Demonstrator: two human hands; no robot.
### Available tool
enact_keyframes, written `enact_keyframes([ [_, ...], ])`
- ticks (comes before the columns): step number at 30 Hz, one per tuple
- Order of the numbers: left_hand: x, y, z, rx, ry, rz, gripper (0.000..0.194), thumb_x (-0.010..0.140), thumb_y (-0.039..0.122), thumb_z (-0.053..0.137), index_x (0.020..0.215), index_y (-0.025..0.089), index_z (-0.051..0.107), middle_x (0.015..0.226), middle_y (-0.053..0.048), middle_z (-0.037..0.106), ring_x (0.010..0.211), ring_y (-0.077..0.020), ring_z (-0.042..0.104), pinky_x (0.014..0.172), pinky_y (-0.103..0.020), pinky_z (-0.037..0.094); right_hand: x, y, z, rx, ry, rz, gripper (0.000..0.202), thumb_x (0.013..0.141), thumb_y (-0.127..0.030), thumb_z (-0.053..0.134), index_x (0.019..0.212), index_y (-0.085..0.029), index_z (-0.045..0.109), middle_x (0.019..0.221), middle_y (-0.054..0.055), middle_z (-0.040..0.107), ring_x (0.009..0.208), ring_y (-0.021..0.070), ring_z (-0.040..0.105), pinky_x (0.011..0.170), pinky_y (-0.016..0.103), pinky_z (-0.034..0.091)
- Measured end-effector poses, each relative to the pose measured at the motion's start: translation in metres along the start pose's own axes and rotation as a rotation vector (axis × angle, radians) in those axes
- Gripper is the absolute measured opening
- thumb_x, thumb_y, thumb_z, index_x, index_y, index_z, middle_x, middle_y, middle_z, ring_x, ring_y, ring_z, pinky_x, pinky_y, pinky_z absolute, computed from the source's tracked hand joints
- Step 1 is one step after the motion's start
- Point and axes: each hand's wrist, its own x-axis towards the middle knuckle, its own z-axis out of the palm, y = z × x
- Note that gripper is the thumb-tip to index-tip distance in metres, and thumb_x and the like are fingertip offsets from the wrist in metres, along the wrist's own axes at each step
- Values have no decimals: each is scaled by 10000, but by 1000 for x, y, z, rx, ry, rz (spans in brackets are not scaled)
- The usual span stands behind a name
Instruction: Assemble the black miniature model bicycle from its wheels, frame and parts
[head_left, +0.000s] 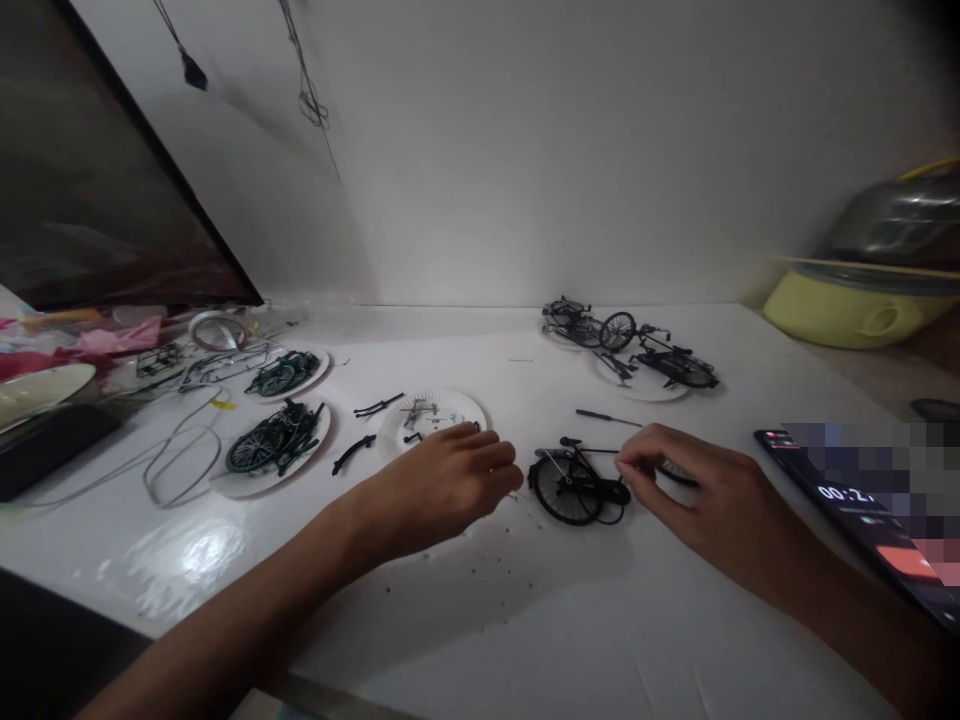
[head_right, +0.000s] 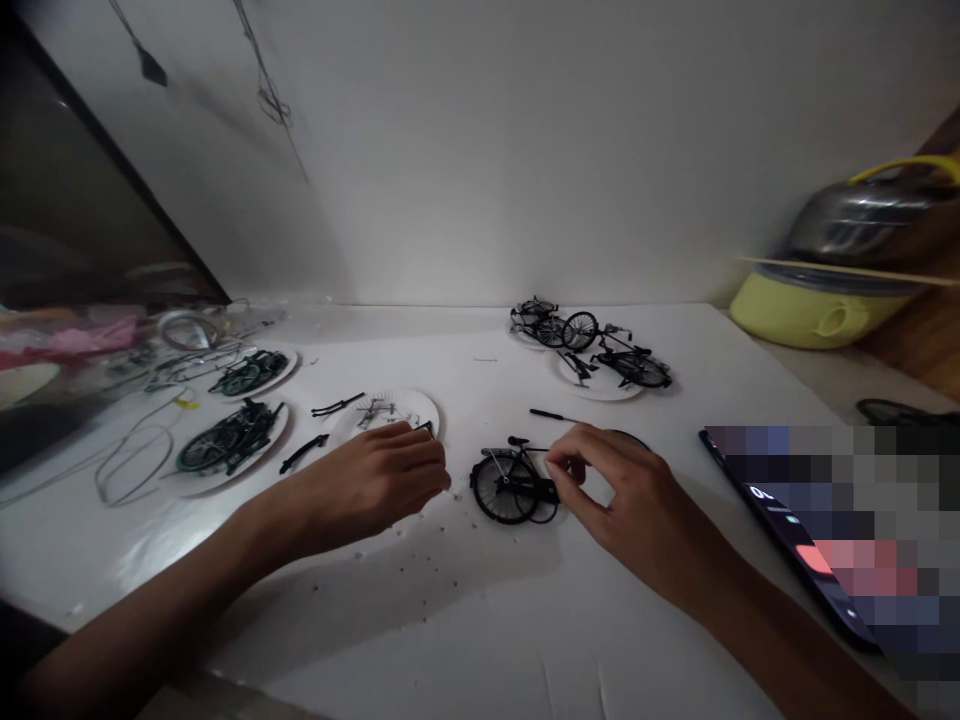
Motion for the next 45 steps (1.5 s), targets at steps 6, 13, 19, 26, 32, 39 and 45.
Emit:
enact_keyframes([
  [6, 4, -1, 8, -120, 116, -125, 201, 1026, 184, 408, 986, 145, 601, 903, -27, 620, 814, -159, 545, 760, -319, 434, 0, -6, 4, 26, 34, -67, 18, 917, -233, 594, 914, -247, 584, 891, -7, 636, 837, 158, 612, 754, 315, 487],
  [13, 19, 18, 28, -473, 295, -208, 133, 1000, 193, 498, 1044, 169, 621, 1005, -23, 658, 924, -143, 600, 826, -281, 456, -1, -28, 15, 5, 50, -249, 167, 915, -158, 612, 1057, -244, 618, 1006, 12, 673, 980, 171, 612, 854, 331, 483],
  [19, 22, 23, 30, -559, 299, -235, 136, 1000, 206, 504, 1031, 175, 632, 995, -36, 677, 928, -160, 614, 831, -295, 453, 0, -32, 16, 40, 46, -323, 151, 906, -78, 608, 989, -203, 621, 935, 9, 659, 895, 147, 597, 813, 331, 466],
  [26, 15, -4, 31, -405, 317, -269, 143, 993, 199, 503, 1071, 181, 621, 1068, -34, 683, 991, -177, 604, 886, -337, 417, 1, -37, 18, -143, 170, -389, 224, 831, -15, 670, 986, -175, 652, 899, 45, 620, 815, 171, 577, 762, 388, 443],
  [32, 11, -25, 48, -402, 356, -405, 134, 943, 124, 519, 1006, 186, 620, 1000, -17, 688, 910, -164, 609, 862, -330, 417, 3, -43, 28, -344, 115, -420, 152, 854, -44, 636, 939, -166, 668, 767, 24, 554, 700, 158, 550, 737, 393, 426],
  [39, 14, -20, 47, -398, 345, -392, 139, 944, 120, 500, 997, 175, 617, 1014, -12, 694, 918, -161, 617, 894, -341, 411, 5, -44, 29, -416, 27, -495, 174, 883, -62, 569, 970, -164, 680, 759, 45, 564, 706, 182, 542, 733, 412, 442],
  [45, 13, -21, 46, -394, 336, -385, 144, 946, 120, 495, 993, 174, 620, 1003, -13, 698, 906, -158, 613, 896, -338, 398, 4, -44, 26, -415, 11, -532, 213, 875, -23, 571, 1015, -141, 681, 778, 72, 592, 752, 204, 551, 716, 409, 441],
])
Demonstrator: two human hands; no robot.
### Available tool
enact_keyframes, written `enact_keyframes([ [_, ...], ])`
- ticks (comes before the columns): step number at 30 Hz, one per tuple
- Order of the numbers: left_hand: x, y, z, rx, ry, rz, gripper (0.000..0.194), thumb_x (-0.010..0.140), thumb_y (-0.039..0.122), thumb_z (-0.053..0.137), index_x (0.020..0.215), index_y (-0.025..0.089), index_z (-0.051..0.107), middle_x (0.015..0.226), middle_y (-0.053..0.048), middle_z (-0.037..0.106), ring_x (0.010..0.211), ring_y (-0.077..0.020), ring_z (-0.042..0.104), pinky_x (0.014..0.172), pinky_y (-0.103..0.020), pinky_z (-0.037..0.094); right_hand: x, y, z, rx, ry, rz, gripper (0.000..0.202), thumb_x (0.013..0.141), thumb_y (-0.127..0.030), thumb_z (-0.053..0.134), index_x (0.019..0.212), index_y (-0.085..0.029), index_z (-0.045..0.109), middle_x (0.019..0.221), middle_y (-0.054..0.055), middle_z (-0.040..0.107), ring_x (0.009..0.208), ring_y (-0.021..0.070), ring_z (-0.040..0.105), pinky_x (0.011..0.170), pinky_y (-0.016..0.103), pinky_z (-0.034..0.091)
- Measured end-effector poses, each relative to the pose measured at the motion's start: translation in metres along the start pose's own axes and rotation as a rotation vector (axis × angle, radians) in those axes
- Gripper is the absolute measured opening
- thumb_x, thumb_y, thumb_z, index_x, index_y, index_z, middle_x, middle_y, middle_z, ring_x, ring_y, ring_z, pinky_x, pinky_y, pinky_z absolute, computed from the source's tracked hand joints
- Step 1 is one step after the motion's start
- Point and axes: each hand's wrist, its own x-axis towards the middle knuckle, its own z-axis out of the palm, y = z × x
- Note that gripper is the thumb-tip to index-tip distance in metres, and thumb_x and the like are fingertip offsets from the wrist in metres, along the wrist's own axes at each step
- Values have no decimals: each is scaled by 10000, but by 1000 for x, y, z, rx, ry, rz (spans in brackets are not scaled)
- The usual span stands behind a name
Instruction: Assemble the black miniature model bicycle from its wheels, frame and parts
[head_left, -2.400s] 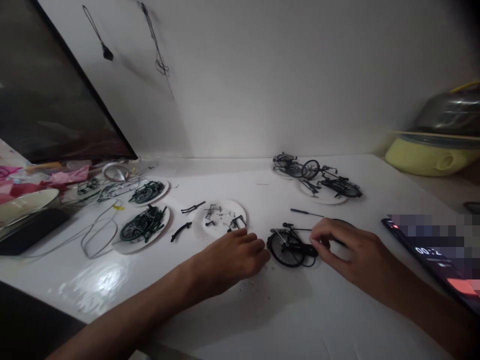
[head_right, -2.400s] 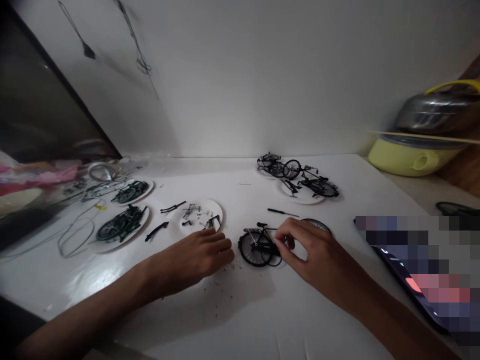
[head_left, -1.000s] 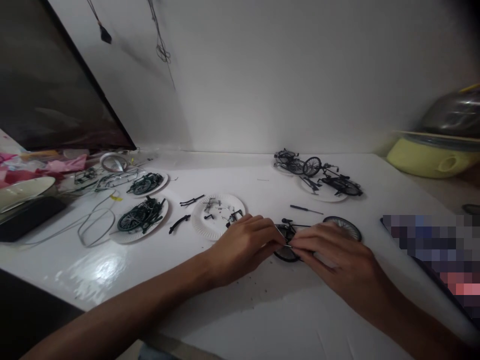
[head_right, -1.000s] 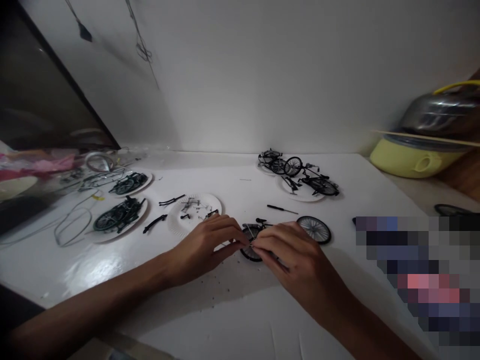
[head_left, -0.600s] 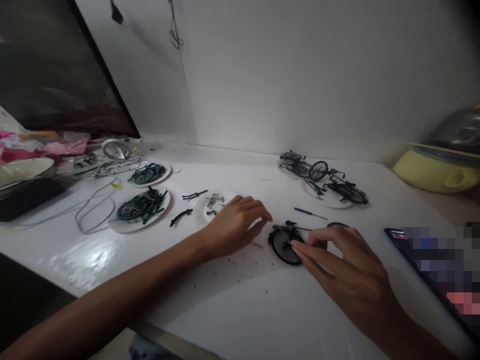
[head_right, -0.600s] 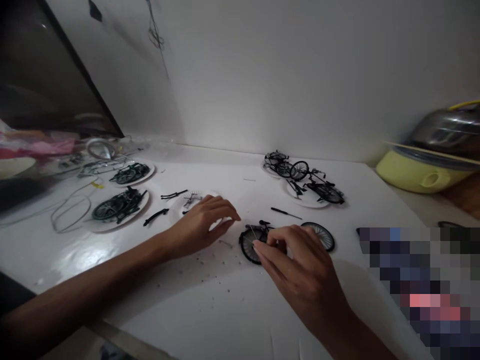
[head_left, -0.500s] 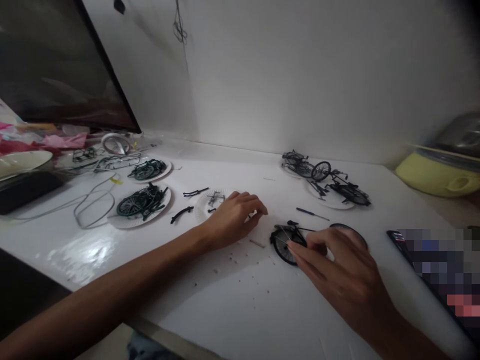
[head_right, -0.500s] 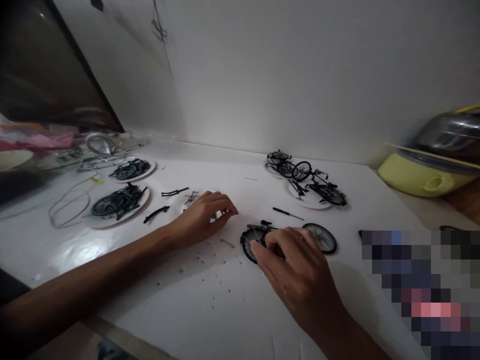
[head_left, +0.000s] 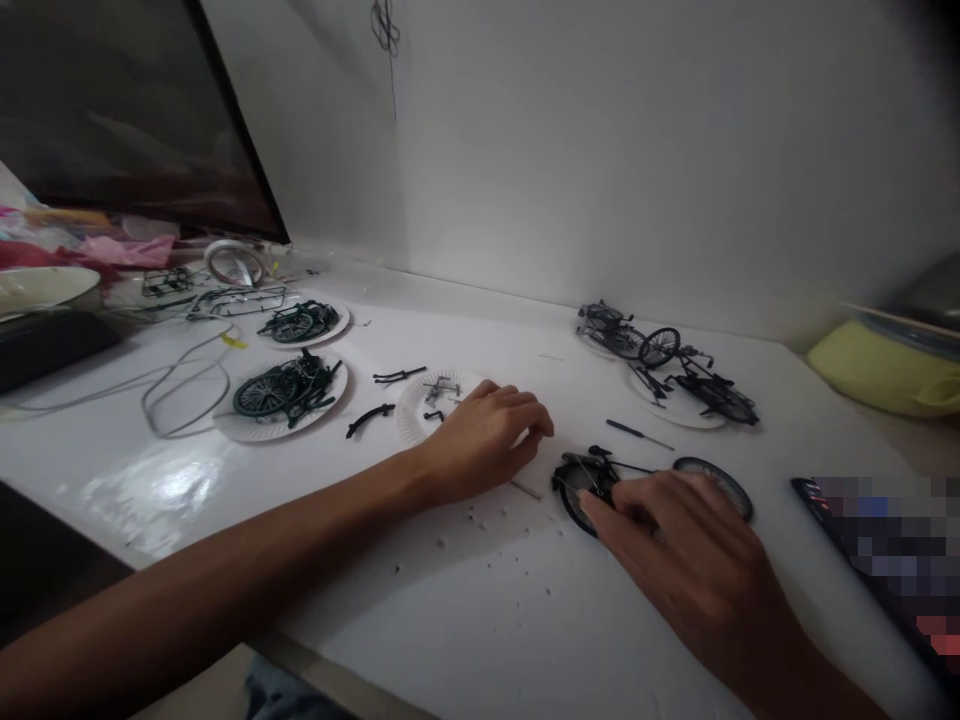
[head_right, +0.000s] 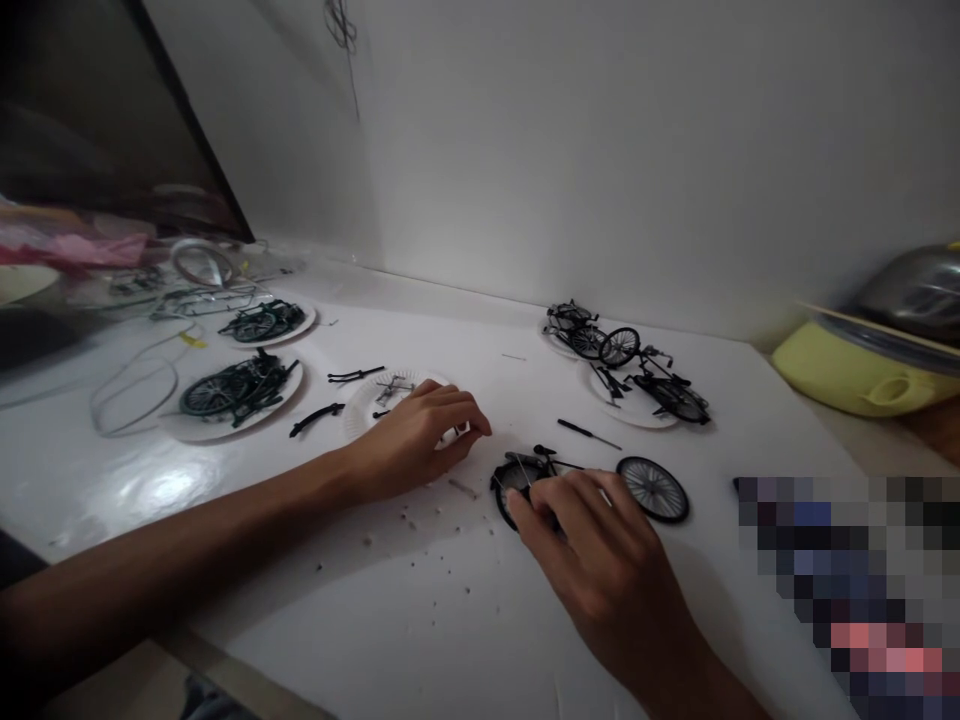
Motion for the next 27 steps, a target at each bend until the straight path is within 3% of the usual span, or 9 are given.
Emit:
enact_keyframes([
  [12, 0, 4, -2, 7, -18, 7, 151, 944, 114, 501, 991, 170, 634, 987, -6, 701, 889, -145, 614, 902, -337, 386, 2, 0, 0, -20, 1, -18, 207, 874, 0, 574, 1003, -106, 697, 782, 80, 601, 772, 202, 553, 736, 417, 456],
  [27, -1, 7, -1, 19, -20, 29, 139, 944, 134, 512, 972, 173, 643, 983, -13, 706, 921, -159, 634, 921, -345, 403, 2, 0, 0, -97, -41, -157, 290, 913, -3, 444, 998, -88, 708, 789, 91, 655, 778, 234, 592, 797, 462, 465],
])
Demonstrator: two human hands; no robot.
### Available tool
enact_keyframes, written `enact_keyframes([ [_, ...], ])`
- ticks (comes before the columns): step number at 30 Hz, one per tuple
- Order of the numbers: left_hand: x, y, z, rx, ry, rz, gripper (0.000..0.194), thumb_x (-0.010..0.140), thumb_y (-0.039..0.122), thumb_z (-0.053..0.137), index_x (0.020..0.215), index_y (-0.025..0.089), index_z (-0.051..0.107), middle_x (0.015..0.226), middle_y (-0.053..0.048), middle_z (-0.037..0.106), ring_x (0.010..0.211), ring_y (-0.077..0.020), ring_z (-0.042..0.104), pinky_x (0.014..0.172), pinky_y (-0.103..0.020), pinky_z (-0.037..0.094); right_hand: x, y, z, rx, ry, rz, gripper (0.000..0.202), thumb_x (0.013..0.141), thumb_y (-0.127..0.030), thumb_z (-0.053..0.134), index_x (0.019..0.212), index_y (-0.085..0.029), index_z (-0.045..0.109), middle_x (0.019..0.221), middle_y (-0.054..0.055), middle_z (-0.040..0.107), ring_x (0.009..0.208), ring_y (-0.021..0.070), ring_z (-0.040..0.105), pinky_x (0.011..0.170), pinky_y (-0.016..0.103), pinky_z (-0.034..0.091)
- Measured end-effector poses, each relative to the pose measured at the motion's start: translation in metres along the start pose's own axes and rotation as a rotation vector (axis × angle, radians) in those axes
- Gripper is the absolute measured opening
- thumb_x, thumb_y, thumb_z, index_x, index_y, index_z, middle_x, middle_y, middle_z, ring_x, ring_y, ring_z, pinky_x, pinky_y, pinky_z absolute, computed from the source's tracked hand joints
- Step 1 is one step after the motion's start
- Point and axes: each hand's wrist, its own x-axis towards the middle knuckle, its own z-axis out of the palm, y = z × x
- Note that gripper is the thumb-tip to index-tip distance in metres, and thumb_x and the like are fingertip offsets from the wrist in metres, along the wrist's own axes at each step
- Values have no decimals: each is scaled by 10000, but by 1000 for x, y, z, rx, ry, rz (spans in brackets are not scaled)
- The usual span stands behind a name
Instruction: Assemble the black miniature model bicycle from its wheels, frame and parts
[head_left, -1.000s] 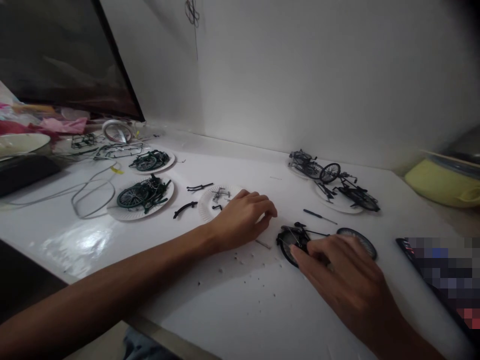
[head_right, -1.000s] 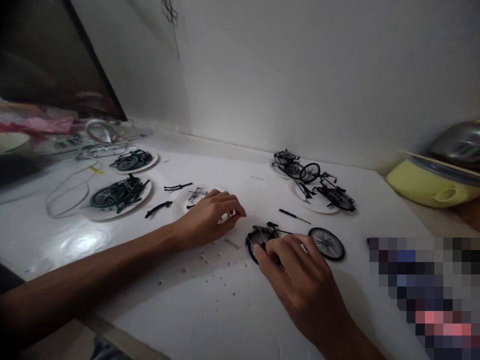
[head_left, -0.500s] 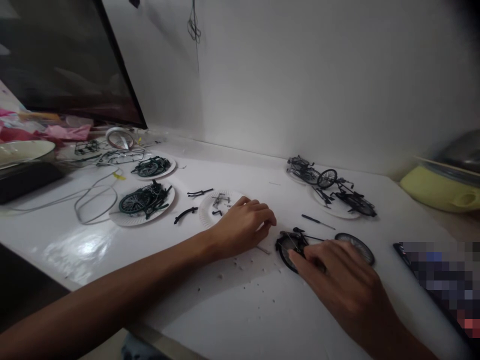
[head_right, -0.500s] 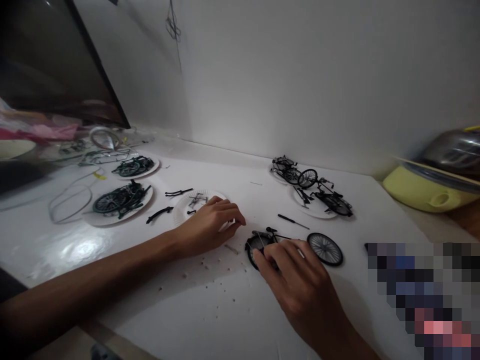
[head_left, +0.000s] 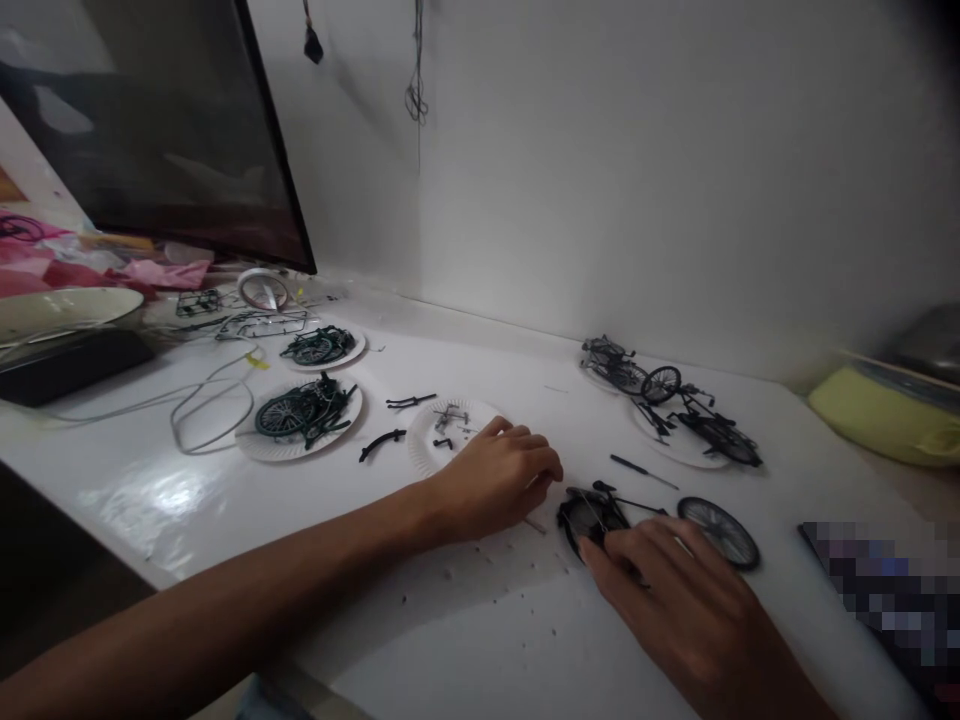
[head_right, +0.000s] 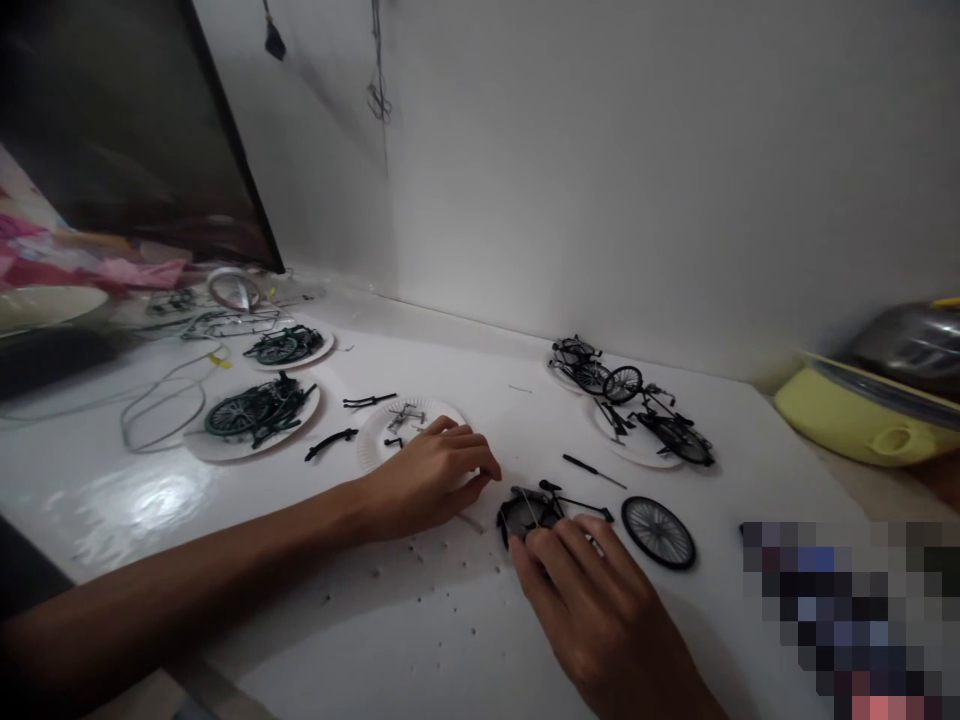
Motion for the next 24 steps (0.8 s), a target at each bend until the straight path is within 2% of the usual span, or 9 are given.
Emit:
enact_keyframes([
  [10, -2, 2, 1, -1, -13, 46, 146, 948, 138, 508, 978, 175, 645, 973, -14, 705, 923, -151, 635, 916, -340, 410, 1, -3, 1, 70, -32, -18, 298, 909, 2, 429, 994, -64, 707, 786, 100, 627, 747, 224, 564, 742, 450, 455],
  [12, -3, 2, 1, 4, -32, 100, 134, 946, 146, 520, 988, 178, 644, 974, -13, 699, 922, -151, 628, 903, -332, 424, -1, -3, 3, 75, -27, 1, 289, 899, 5, 442, 997, -70, 704, 794, 97, 621, 739, 219, 548, 725, 445, 451],
  [15, -3, 6, -1, 65, -95, 250, 119, 960, 142, 520, 998, 161, 632, 998, -40, 680, 948, -169, 601, 862, -316, 449, -3, -4, 6, 55, -42, 17, 270, 871, 18, 471, 963, -95, 699, 809, 91, 616, 752, 218, 538, 720, 430, 444],
  [18, -2, 11, -2, 136, -131, 386, 137, 976, 124, 495, 926, 133, 622, 1000, -67, 652, 927, -181, 570, 825, -304, 459, -3, -6, 7, 55, -49, 30, 241, 855, 22, 500, 881, -132, 684, 799, 73, 603, 753, 206, 530, 710, 406, 435],
  [21, -2, 16, -2, 144, -143, 445, 164, 973, 134, 508, 844, 136, 610, 940, -62, 630, 858, -174, 553, 769, -298, 467, -1, -7, 7, 86, -39, 56, 234, 872, -3, 519, 739, -160, 632, 736, 43, 568, 709, 182, 496, 670, 377, 408],
  [24, -2, 16, -1, 144, -138, 447, 165, 976, 142, 506, 841, 146, 601, 919, -54, 623, 836, -169, 557, 756, -300, 473, 0, -8, 8, 121, -39, 86, 244, 879, -8, 526, 706, -165, 599, 712, 30, 548, 687, 171, 476, 637, 363, 379],
])
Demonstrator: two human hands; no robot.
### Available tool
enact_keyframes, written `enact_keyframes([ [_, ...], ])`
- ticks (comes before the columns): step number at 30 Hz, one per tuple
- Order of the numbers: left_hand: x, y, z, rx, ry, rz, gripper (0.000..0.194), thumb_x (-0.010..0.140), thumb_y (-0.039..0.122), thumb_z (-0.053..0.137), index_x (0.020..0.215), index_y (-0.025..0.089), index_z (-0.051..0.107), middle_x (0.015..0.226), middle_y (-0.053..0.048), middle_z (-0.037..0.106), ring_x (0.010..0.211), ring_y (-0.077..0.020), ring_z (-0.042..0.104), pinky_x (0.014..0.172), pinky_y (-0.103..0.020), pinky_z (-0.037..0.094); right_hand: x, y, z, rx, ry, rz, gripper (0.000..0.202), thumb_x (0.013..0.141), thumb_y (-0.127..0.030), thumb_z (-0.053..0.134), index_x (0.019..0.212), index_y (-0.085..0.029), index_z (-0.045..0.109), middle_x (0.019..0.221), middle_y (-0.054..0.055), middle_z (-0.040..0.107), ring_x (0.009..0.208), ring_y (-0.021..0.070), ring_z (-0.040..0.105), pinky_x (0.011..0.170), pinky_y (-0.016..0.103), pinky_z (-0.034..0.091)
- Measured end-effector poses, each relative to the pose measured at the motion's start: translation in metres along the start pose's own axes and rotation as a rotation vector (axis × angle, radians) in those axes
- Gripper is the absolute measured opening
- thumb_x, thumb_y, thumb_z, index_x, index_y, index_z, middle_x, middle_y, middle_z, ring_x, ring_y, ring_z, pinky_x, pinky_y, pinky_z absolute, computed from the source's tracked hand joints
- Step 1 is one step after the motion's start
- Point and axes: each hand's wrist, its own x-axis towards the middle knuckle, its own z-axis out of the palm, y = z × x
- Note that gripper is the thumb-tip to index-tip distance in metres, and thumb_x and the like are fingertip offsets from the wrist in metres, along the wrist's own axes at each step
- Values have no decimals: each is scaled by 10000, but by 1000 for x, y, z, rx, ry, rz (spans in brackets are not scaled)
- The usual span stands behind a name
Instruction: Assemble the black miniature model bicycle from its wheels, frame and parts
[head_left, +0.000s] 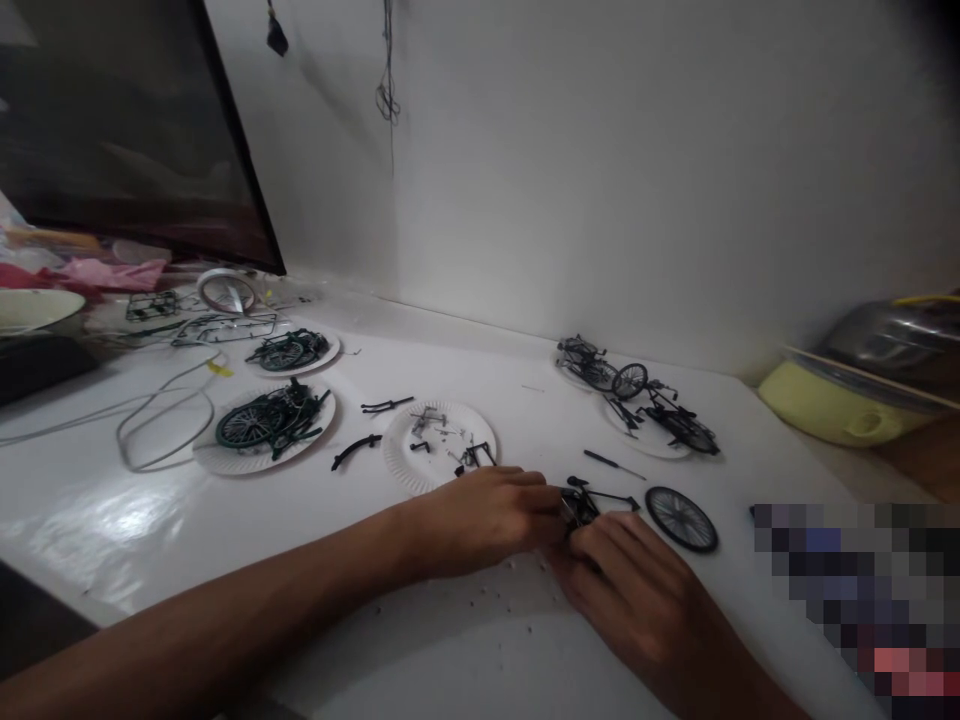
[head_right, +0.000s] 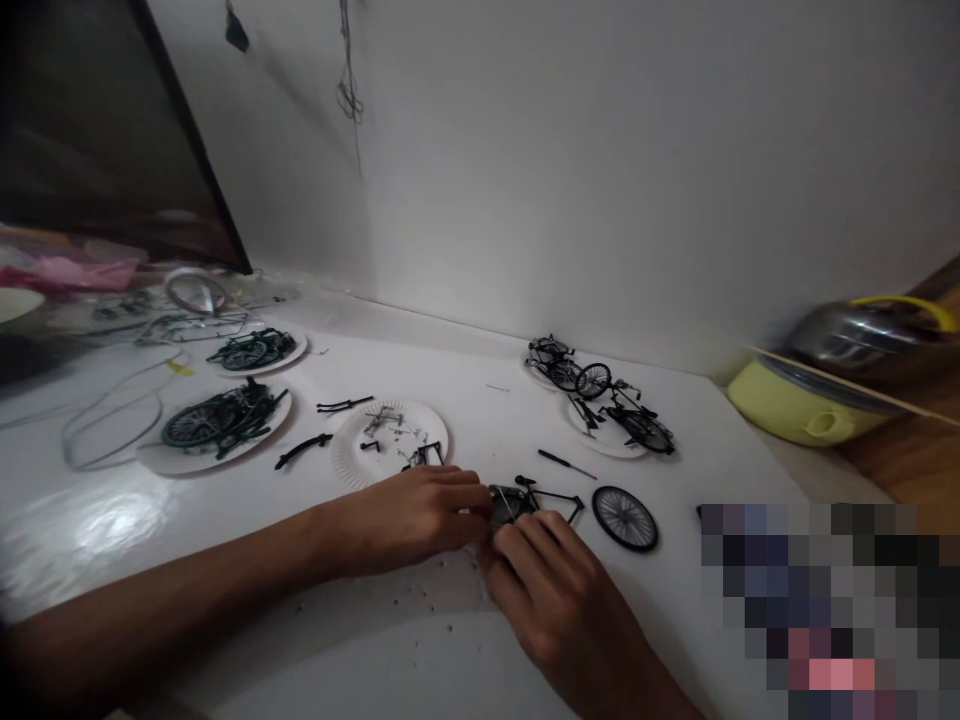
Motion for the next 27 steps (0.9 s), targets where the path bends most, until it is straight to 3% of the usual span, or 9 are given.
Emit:
enact_keyframes([
  [6, 0, -2, 2, 69, 0, 16, 153, 978, 155, 507, 856, 156, 598, 908, -43, 617, 801, -169, 559, 724, -311, 479, -1, -2, 0, 156, 40, 105, 167, 872, -32, 580, 777, -167, 609, 723, 18, 554, 686, 159, 491, 627, 341, 394],
  [8, 1, -2, 2, 118, 4, 52, 170, 973, 133, 501, 831, 149, 594, 884, -49, 611, 774, -168, 557, 677, -310, 471, -2, 2, -4, 237, 86, 131, 114, 873, -57, 594, 887, -164, 630, 786, 31, 606, 749, 173, 543, 689, 360, 443],
  [11, 1, -2, 2, 151, 6, 77, 163, 961, 81, 487, 850, 125, 599, 911, -71, 621, 794, -169, 574, 653, -300, 477, -9, 15, -10, 299, 146, 265, 227, 879, -77, 586, 1085, -170, 608, 969, 63, 662, 935, 197, 597, 848, 392, 481],
  [13, 1, -3, 3, 117, 3, 66, 147, 960, 73, 485, 883, 119, 602, 936, -80, 630, 817, -166, 584, 675, -296, 496, -14, 25, -12, 322, 125, 363, 266, 888, -83, 578, 1128, -195, 592, 1033, 65, 660, 1003, 194, 597, 874, 375, 492],
  [18, 1, -2, 7, 57, -17, 7, 149, 970, 76, 458, 947, 111, 601, 968, -88, 630, 853, -181, 582, 704, -308, 510, -18, 38, -7, 391, 41, 364, 238, 896, -104, 592, 1093, -235, 614, 1039, 36, 676, 1000, 175, 609, 876, 353, 504],
  [27, 3, 5, 19, -58, 10, -140, 183, 1001, 119, 429, 1035, 120, 608, 998, -83, 620, 900, -186, 583, 766, -320, 508, -18, 36, -1, 492, 7, 351, 147, 895, -127, 609, 1001, -217, 657, 973, 32, 708, 948, 174, 630, 836, 337, 518],
])
